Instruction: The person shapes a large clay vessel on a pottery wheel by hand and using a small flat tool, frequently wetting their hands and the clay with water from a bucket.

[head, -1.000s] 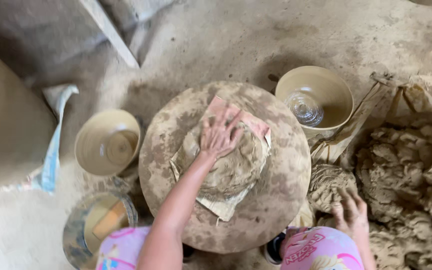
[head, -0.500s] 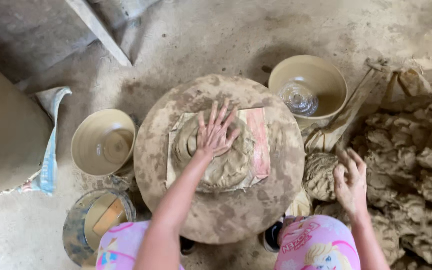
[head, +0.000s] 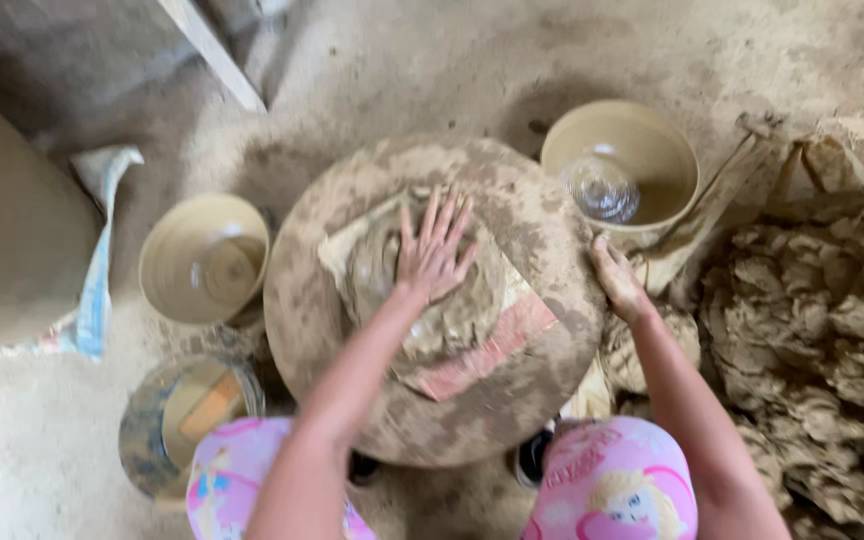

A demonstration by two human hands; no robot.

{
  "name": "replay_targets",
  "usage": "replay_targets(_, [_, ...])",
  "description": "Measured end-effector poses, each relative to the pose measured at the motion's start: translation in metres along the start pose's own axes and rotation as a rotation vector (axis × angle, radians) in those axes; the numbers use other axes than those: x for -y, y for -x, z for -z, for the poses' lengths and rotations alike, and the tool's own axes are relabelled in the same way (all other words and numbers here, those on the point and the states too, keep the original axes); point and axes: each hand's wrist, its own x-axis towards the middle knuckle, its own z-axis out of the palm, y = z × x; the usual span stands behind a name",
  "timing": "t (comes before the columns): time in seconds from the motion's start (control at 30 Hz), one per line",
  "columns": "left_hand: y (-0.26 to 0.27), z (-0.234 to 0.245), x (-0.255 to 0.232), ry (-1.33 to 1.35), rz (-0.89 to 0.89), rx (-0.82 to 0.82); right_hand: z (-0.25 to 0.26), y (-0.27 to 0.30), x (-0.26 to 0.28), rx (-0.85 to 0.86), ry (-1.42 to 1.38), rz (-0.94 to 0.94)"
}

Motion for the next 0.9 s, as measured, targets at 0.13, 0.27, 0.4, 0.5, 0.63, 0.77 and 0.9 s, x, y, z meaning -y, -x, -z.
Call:
replay_targets(0.13, [-0.027, 0.034, -0.005, 0.052, -0.02, -0.065, -0.018, 0.057, -0.023, -0.033, 0.027, -0.104])
replay_targets(0.27, [-0.01, 0.013, -0.008, 0.129, 0.216, -0.454, -0.009, 0.139, -0.065, 0.085, -0.139, -0.28])
replay_targets(0.4, [0.019, -0.003, -0.005, 0.031, 0.09, 0.039, 0.037, 0.184, -0.098, 0.286, -0.478, -0.293])
replay_targets(0.5, [-0.006, 0.023, -0.008, -0.023, -0.029, 0.228, 0.055, 0.199, -0.103, -0.093, -0.388, -0.337])
replay_targets(0.63, [-0.003, 0.027, -0.007, 0.102, 0.167, -0.24, 0.061, 0.199, -0.108, -0.136, -0.481, -0.339])
replay_targets(0.77, [0.022, 0.001, 0.007, 0.049, 0.09, -0.002, 0.057, 0.195, -0.112, -0.137, -0.431, -0.303])
replay_targets(0.9, [-0.01, -0.002, 0.011, 0.088, 0.016, -0.008, 0.061, 0.188, -0.139, -0.102, -0.359, -0.247])
